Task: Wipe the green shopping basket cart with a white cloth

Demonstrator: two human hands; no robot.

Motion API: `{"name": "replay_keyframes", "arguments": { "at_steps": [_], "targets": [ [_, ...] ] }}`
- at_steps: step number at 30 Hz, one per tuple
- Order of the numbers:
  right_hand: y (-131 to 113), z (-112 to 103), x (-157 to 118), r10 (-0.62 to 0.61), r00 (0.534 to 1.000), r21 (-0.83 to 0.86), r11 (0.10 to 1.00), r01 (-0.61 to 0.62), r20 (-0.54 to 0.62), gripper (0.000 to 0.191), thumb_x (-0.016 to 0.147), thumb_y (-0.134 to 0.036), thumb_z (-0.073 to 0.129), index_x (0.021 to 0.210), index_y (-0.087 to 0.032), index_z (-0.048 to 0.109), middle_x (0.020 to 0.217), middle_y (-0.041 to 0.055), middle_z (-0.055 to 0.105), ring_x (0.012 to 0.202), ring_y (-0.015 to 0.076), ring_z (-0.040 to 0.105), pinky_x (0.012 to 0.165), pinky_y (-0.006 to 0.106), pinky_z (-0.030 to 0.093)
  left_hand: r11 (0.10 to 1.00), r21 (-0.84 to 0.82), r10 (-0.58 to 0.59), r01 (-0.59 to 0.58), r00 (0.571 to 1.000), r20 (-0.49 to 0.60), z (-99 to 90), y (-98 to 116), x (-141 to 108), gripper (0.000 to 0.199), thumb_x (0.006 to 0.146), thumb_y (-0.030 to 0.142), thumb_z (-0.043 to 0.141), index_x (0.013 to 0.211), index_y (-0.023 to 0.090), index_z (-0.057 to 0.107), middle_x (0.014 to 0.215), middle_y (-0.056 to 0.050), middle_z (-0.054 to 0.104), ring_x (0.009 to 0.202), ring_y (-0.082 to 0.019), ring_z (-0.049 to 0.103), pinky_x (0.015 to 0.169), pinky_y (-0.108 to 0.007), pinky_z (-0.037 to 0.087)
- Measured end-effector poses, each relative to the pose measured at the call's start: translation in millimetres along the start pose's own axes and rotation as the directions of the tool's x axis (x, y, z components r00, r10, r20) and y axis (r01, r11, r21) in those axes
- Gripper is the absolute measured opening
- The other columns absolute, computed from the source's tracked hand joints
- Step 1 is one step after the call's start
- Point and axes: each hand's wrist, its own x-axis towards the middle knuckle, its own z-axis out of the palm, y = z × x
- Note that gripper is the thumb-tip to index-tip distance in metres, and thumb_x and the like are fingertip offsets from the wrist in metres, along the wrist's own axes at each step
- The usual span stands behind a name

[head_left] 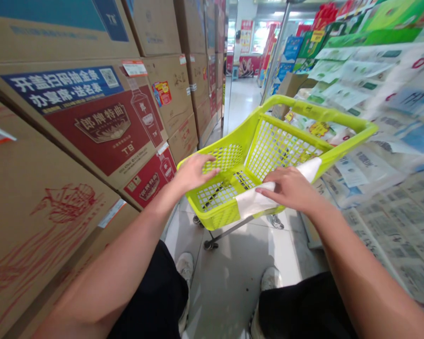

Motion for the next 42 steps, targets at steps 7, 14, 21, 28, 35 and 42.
{"name": "replay_keyframes", "arguments": {
  "at_steps": [7, 14, 21, 28, 35, 42],
  "targets": [
    [-47, 23, 11, -0.160, 0.986, -0.080, 0.983, 0.163, 0.045, 0.050, 0.104, -0.063, 0.052, 0.093, -0.019, 0.072, 0.088, 0.0059, 0.077, 0.085, 0.0206, 0.068, 0.078, 0.033, 0.030, 0.834, 0.170, -0.525, 0.525, 0.850, -0.051, 20.8, -41, 12, 0.053, 0.096, 0.030, 0.055, 0.149, 0.026, 0.052, 0.141, -0.012, 0.067, 0.127, -0.029, 0.064, 0.106, -0.038, 0.051],
    [-131, 50, 33, -0.310, 0.949, -0.057, 0.948, 0.313, 0.059, 0.038, 0.106, -0.053, 0.055, 0.101, -0.019, 0.071, 0.098, 0.0063, 0.078, 0.095, 0.0226, 0.070, 0.078, 0.034, 0.035, 0.847, 0.257, -0.473, 0.465, 0.881, -0.036, 20.7, -35, 10, 0.053, 0.092, 0.017, 0.049, 0.143, 0.032, 0.051, 0.136, -0.009, 0.068, 0.120, -0.029, 0.067, 0.093, -0.037, 0.053],
    [-81, 13, 24, -0.061, 0.970, -0.017, 0.998, 0.067, 0.234, 0.038, 0.106, -0.052, 0.054, 0.099, -0.021, 0.075, 0.094, 0.0062, 0.080, 0.090, 0.0217, 0.074, 0.076, 0.031, 0.039, 0.835, 0.328, -0.478, 0.441, 0.878, 0.037, 16.9, -44, 16, 0.055, 0.090, 0.017, 0.054, 0.142, 0.032, 0.047, 0.137, -0.011, 0.064, 0.117, -0.032, 0.068, 0.088, -0.038, 0.054],
    [-111, 25, 31, -0.099, 0.970, -0.104, 0.987, 0.124, 0.220, 0.037, 0.105, -0.051, 0.056, 0.099, -0.019, 0.074, 0.099, 0.0084, 0.081, 0.089, 0.0231, 0.074, 0.078, 0.032, 0.040, 0.785, 0.335, -0.546, 0.521, 0.837, -0.023, 20.3, -37, 11, 0.048, 0.094, 0.026, 0.056, 0.141, 0.030, 0.047, 0.136, -0.013, 0.065, 0.112, -0.033, 0.070, 0.089, -0.040, 0.054],
    [-161, 50, 41, -0.239, 0.966, -0.070, 0.967, 0.247, 0.098, 0.035, 0.109, -0.045, 0.051, 0.105, -0.018, 0.072, 0.099, 0.0098, 0.080, 0.091, 0.0249, 0.073, 0.082, 0.037, 0.041, 0.799, 0.351, -0.519, 0.489, 0.855, -0.010, 21.1, -44, 17, 0.048, 0.093, 0.026, 0.058, 0.140, 0.028, 0.048, 0.135, -0.015, 0.065, 0.114, -0.035, 0.070, 0.091, -0.042, 0.054],
    [-111, 23, 39, -0.156, 0.966, 0.011, 0.988, 0.157, 0.204, 0.034, 0.112, -0.041, 0.045, 0.112, -0.023, 0.074, 0.113, 0.0043, 0.080, 0.102, 0.0210, 0.073, 0.081, 0.032, 0.038, 0.839, 0.307, -0.483, 0.449, 0.875, 0.042, 20.4, -57, 30, 0.043, 0.094, 0.019, 0.052, 0.137, 0.029, 0.051, 0.133, -0.011, 0.068, 0.118, -0.029, 0.069, 0.090, -0.035, 0.054]
  ]
}}
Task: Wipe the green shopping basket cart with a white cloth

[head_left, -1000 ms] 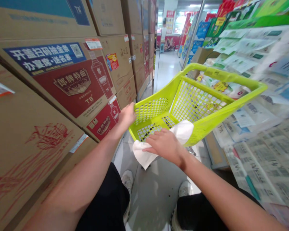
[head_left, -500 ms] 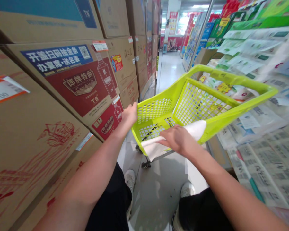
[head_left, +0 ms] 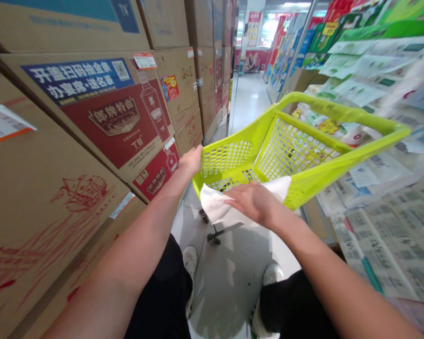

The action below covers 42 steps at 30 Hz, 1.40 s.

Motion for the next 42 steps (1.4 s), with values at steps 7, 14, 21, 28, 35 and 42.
{"name": "replay_keyframes", "arguments": {
  "at_steps": [7, 14, 21, 28, 35, 42],
  "targets": [
    [-11, 1, 5, -0.016, 0.999, -0.073, 0.997, 0.013, -0.039, 0.032, 0.111, -0.040, 0.048, 0.108, -0.019, 0.073, 0.108, 0.0060, 0.080, 0.097, 0.0247, 0.074, 0.080, 0.036, 0.039, 0.998, 0.026, -0.064, 0.064, 0.998, -0.015, -0.9, 8, -6, 0.049, 0.094, 0.024, 0.058, 0.140, 0.029, 0.046, 0.135, -0.014, 0.066, 0.116, -0.032, 0.069, 0.093, -0.039, 0.055],
    [-51, 27, 28, -0.084, 0.987, -0.115, 0.991, 0.069, -0.134, 0.033, 0.111, -0.039, 0.047, 0.105, -0.016, 0.070, 0.097, 0.0103, 0.079, 0.086, 0.0259, 0.074, 0.073, 0.037, 0.039, 0.999, 0.031, -0.021, 0.021, 1.000, -0.012, -1.6, 9, -1, 0.051, 0.093, 0.018, 0.059, 0.142, 0.027, 0.046, 0.135, -0.014, 0.065, 0.118, -0.032, 0.069, 0.094, -0.039, 0.054],
    [-30, 9, 14, -0.053, 0.996, -0.056, 0.997, 0.049, -0.075, 0.030, 0.110, -0.038, 0.049, 0.114, -0.023, 0.075, 0.106, 0.0057, 0.081, 0.096, 0.0238, 0.075, 0.079, 0.034, 0.041, 0.995, -0.050, 0.086, -0.088, 0.995, -0.040, 3.4, -2, 10, 0.046, 0.094, 0.014, 0.053, 0.138, 0.027, 0.053, 0.134, -0.012, 0.069, 0.119, -0.028, 0.068, 0.095, -0.035, 0.053],
    [17, -6, -7, 0.106, 0.994, -0.074, 0.992, -0.104, 0.023, 0.038, 0.109, -0.046, 0.049, 0.120, -0.025, 0.079, 0.104, 0.0082, 0.082, 0.091, 0.0252, 0.076, 0.077, 0.034, 0.041, 0.998, -0.041, 0.038, -0.040, 0.998, -0.051, 4.9, 0, 9, 0.046, 0.095, 0.015, 0.051, 0.138, 0.030, 0.055, 0.130, -0.010, 0.070, 0.116, -0.027, 0.069, 0.091, -0.034, 0.053],
    [-27, 11, 13, -0.091, 0.992, -0.079, 0.993, 0.084, -0.091, 0.030, 0.111, -0.037, 0.048, 0.118, -0.024, 0.074, 0.103, 0.0038, 0.081, 0.093, 0.0198, 0.073, 0.078, 0.033, 0.038, 0.997, -0.065, -0.039, 0.033, 0.996, -0.085, 5.4, 5, 3, 0.042, 0.095, 0.017, 0.051, 0.134, 0.032, 0.058, 0.127, -0.012, 0.071, 0.109, -0.029, 0.071, 0.085, -0.037, 0.054],
    [-33, 7, 14, -0.032, 0.997, -0.024, 0.999, 0.031, -0.076, 0.035, 0.111, -0.044, 0.045, 0.112, -0.026, 0.075, 0.100, 0.0029, 0.081, 0.088, 0.0202, 0.072, 0.075, 0.032, 0.036, 0.988, -0.147, 0.024, -0.044, 0.991, -0.130, 8.0, -6, 10, 0.044, 0.090, 0.012, 0.057, 0.129, 0.030, 0.065, 0.124, -0.009, 0.075, 0.109, -0.026, 0.072, 0.088, -0.033, 0.053]
  ]
}}
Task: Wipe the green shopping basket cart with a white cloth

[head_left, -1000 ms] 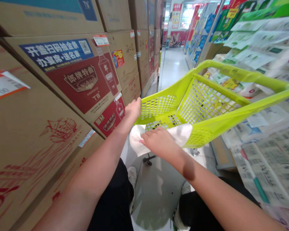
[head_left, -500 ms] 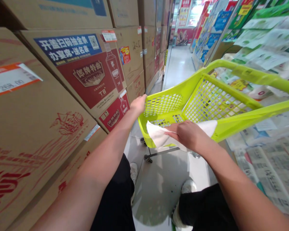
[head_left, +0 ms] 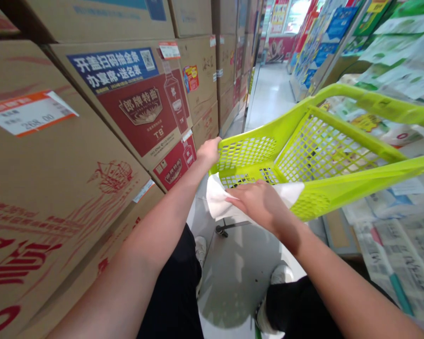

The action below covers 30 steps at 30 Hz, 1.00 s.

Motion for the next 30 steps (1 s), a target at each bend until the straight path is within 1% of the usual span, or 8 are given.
{"name": "replay_keyframes", "arguments": {
  "at_steps": [3, 7, 12, 15, 19, 22, 25, 30],
  "targets": [
    [30, -10, -16, 0.104, 0.995, -0.024, 0.994, -0.103, 0.010, 0.048, 0.112, -0.047, 0.037, 0.101, -0.025, 0.078, 0.091, 0.0055, 0.080, 0.082, 0.0212, 0.072, 0.073, 0.033, 0.035, 0.998, -0.048, 0.033, -0.033, 0.999, 0.004, -0.3, -8, 5, 0.046, 0.087, 0.009, 0.059, 0.128, 0.027, 0.068, 0.122, -0.007, 0.076, 0.111, -0.023, 0.071, 0.091, -0.030, 0.052],
    [87, -24, -48, 0.355, 0.935, -0.242, 0.907, -0.344, -0.001, 0.063, 0.111, -0.047, 0.028, 0.084, -0.021, 0.078, 0.081, 0.0114, 0.078, 0.073, 0.0254, 0.069, 0.072, 0.036, 0.033, 0.997, -0.061, 0.041, -0.041, 0.999, 0.006, -2.5, -15, 8, 0.047, 0.085, 0.007, 0.061, 0.128, 0.024, 0.069, 0.119, -0.007, 0.078, 0.109, -0.022, 0.072, 0.091, -0.028, 0.052],
    [130, -36, -79, 0.487, 0.865, -0.380, 0.783, -0.493, -0.119, 0.054, 0.106, -0.047, 0.035, 0.100, -0.019, 0.081, 0.083, 0.0157, 0.077, 0.081, 0.0298, 0.069, 0.078, 0.040, 0.031, 0.996, -0.077, 0.043, -0.043, 0.999, 0.001, -4.9, -15, 6, 0.048, 0.084, 0.008, 0.061, 0.130, 0.023, 0.069, 0.119, -0.009, 0.078, 0.109, -0.024, 0.073, 0.091, -0.030, 0.053],
    [113, -28, -75, 0.420, 0.898, -0.348, 0.829, -0.438, -0.131, 0.056, 0.105, -0.055, 0.037, 0.103, -0.019, 0.080, 0.092, 0.0154, 0.078, 0.095, 0.0326, 0.069, 0.079, 0.041, 0.029, 0.997, -0.065, 0.033, -0.033, 0.999, -0.005, -4.9, -11, 5, 0.048, 0.084, 0.009, 0.062, 0.129, 0.023, 0.069, 0.120, -0.009, 0.078, 0.109, -0.025, 0.073, 0.092, -0.031, 0.054],
    [63, -11, -54, 0.224, 0.968, -0.222, 0.944, -0.245, -0.114, 0.053, 0.105, -0.059, 0.040, 0.106, -0.019, 0.075, 0.101, 0.0119, 0.078, 0.097, 0.0292, 0.067, 0.080, 0.039, 0.029, 0.999, -0.034, 0.026, -0.026, 1.000, -0.004, -4.0, -8, 6, 0.050, 0.085, 0.009, 0.062, 0.131, 0.026, 0.069, 0.122, -0.008, 0.078, 0.111, -0.024, 0.073, 0.093, -0.030, 0.053],
    [46, -6, -44, 0.239, 0.962, -0.177, 0.949, -0.260, -0.135, 0.054, 0.106, -0.059, 0.037, 0.095, -0.019, 0.073, 0.090, 0.0101, 0.077, 0.090, 0.0267, 0.067, 0.079, 0.038, 0.029, 0.998, -0.040, 0.050, -0.050, 0.999, -0.011, -3.1, -10, 7, 0.051, 0.086, 0.010, 0.061, 0.133, 0.027, 0.068, 0.125, -0.007, 0.078, 0.115, -0.024, 0.072, 0.094, -0.028, 0.053],
    [67, -10, -48, 0.436, 0.884, -0.201, 0.863, -0.464, -0.169, 0.067, 0.108, -0.060, 0.029, 0.081, -0.019, 0.074, 0.077, 0.0123, 0.074, 0.077, 0.0256, 0.065, 0.078, 0.039, 0.028, 0.996, -0.064, 0.066, -0.067, 0.998, -0.024, -2.3, -12, 7, 0.046, 0.089, 0.015, 0.060, 0.133, 0.026, 0.070, 0.126, -0.007, 0.077, 0.118, -0.024, 0.071, 0.097, -0.028, 0.053],
    [128, -26, -70, 0.656, 0.684, -0.314, 0.608, -0.729, -0.318, 0.072, 0.107, -0.058, 0.026, 0.094, -0.013, 0.081, 0.078, 0.0202, 0.074, 0.078, 0.0302, 0.065, 0.077, 0.041, 0.027, 0.995, -0.066, 0.066, -0.068, 0.997, -0.031, -0.9, -11, 7, 0.046, 0.090, 0.017, 0.061, 0.133, 0.028, 0.070, 0.128, -0.006, 0.077, 0.121, -0.024, 0.070, 0.101, -0.028, 0.052]
  ]
}}
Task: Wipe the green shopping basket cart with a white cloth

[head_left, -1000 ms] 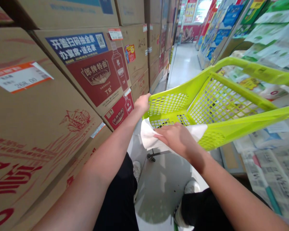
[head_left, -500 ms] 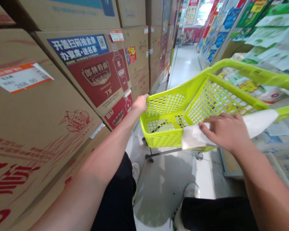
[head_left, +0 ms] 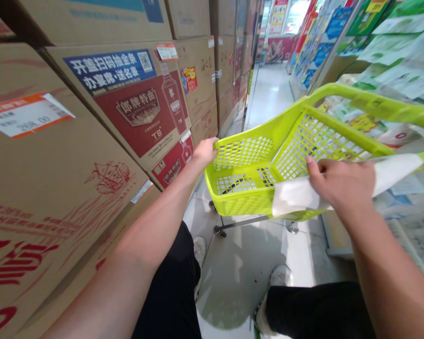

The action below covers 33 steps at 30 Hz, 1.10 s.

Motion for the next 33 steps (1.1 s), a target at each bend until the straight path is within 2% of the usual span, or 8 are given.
{"name": "replay_keyframes", "arguments": {
  "at_steps": [4, 7, 10, 17, 22, 27, 30, 33],
  "targets": [
    [-7, -2, -6, -0.144, 0.989, 0.051, 0.988, 0.143, 0.018, 0.072, 0.105, -0.064, 0.029, 0.095, -0.015, 0.081, 0.072, 0.0165, 0.073, 0.075, 0.0288, 0.065, 0.078, 0.040, 0.030, 1.000, -0.012, -0.017, 0.016, 1.000, -0.020, 2.0, 1, 0, 0.047, 0.088, 0.016, 0.061, 0.132, 0.028, 0.071, 0.126, -0.007, 0.077, 0.118, -0.026, 0.072, 0.098, -0.031, 0.054],
    [-42, -12, -24, -0.430, 0.902, 0.186, 0.890, 0.417, 0.036, 0.069, 0.103, -0.068, 0.032, 0.087, -0.019, 0.077, 0.072, 0.0122, 0.073, 0.073, 0.0263, 0.065, 0.075, 0.037, 0.031, 0.998, -0.054, -0.025, 0.024, 0.999, -0.022, 3.1, -2, 2, 0.048, 0.086, 0.015, 0.062, 0.132, 0.027, 0.071, 0.126, -0.007, 0.077, 0.118, -0.026, 0.071, 0.099, -0.032, 0.053],
    [-65, -18, -35, -0.553, 0.833, 0.270, 0.801, 0.535, -0.010, 0.062, 0.103, -0.066, 0.035, 0.088, -0.019, 0.073, 0.083, 0.0111, 0.076, 0.076, 0.0246, 0.067, 0.074, 0.036, 0.033, 0.996, -0.090, -0.018, 0.016, 1.000, -0.017, 3.5, -8, 5, 0.049, 0.087, 0.014, 0.062, 0.133, 0.027, 0.071, 0.127, -0.005, 0.077, 0.120, -0.024, 0.070, 0.102, -0.030, 0.051],
    [-17, -13, -11, -0.172, 0.981, 0.125, 0.979, 0.160, 0.092, 0.065, 0.105, -0.059, 0.031, 0.092, -0.021, 0.082, 0.072, 0.0148, 0.072, 0.069, 0.0280, 0.063, 0.069, 0.037, 0.029, 0.989, -0.149, 0.011, -0.012, 1.000, -0.003, 4.8, -14, 8, 0.047, 0.088, 0.013, 0.061, 0.133, 0.021, 0.071, 0.130, -0.006, 0.076, 0.119, -0.021, 0.069, 0.104, -0.026, 0.049],
    [4, -1, -3, -0.175, 0.985, 0.019, 0.984, 0.175, 0.000, 0.066, 0.106, -0.050, 0.030, 0.096, -0.013, 0.084, 0.072, 0.0182, 0.073, 0.070, 0.0268, 0.061, 0.076, 0.040, 0.033, 0.992, -0.121, -0.031, 0.028, 0.999, -0.022, -3.1, -5, 1, 0.039, 0.091, 0.017, 0.059, 0.128, 0.020, 0.071, 0.127, -0.007, 0.075, 0.117, -0.022, 0.068, 0.101, -0.029, 0.050],
    [-11, 10, -7, -0.093, 0.982, 0.086, 0.990, 0.109, -0.166, 0.063, 0.103, -0.036, 0.028, 0.090, -0.009, 0.083, 0.070, 0.0219, 0.073, 0.066, 0.0299, 0.062, 0.079, 0.044, 0.040, 0.991, 0.053, 0.135, -0.125, 0.958, -0.254, -31.2, 41, -29, 0.033, 0.096, 0.019, 0.052, 0.123, 0.021, 0.071, 0.138, -0.011, 0.068, 0.134, -0.030, 0.056, 0.110, -0.043, 0.044],
    [-20, 10, -8, -0.071, 0.984, 0.114, 0.989, 0.090, -0.161, 0.062, 0.102, -0.034, 0.028, 0.092, -0.007, 0.083, 0.073, 0.0234, 0.073, 0.068, 0.0312, 0.064, 0.081, 0.046, 0.041, 0.969, -0.026, 0.243, -0.246, 0.966, -0.085, -39.7, 87, -64, 0.028, 0.101, 0.028, 0.049, 0.116, 0.020, 0.072, 0.124, -0.009, 0.075, 0.118, -0.027, 0.067, 0.099, -0.039, 0.050],
    [-26, 11, -6, -0.055, 0.980, 0.109, 0.991, 0.077, -0.191, 0.064, 0.103, -0.034, 0.026, 0.093, -0.007, 0.083, 0.074, 0.0235, 0.073, 0.069, 0.0308, 0.063, 0.079, 0.045, 0.041, 0.927, -0.070, 0.375, -0.369, 0.915, 0.147, -34.9, 123, -101, 0.046, 0.105, 0.056, 0.043, 0.114, 0.020, 0.071, 0.110, -0.012, 0.079, 0.102, -0.029, 0.073, 0.084, -0.040, 0.053]
  ]
}}
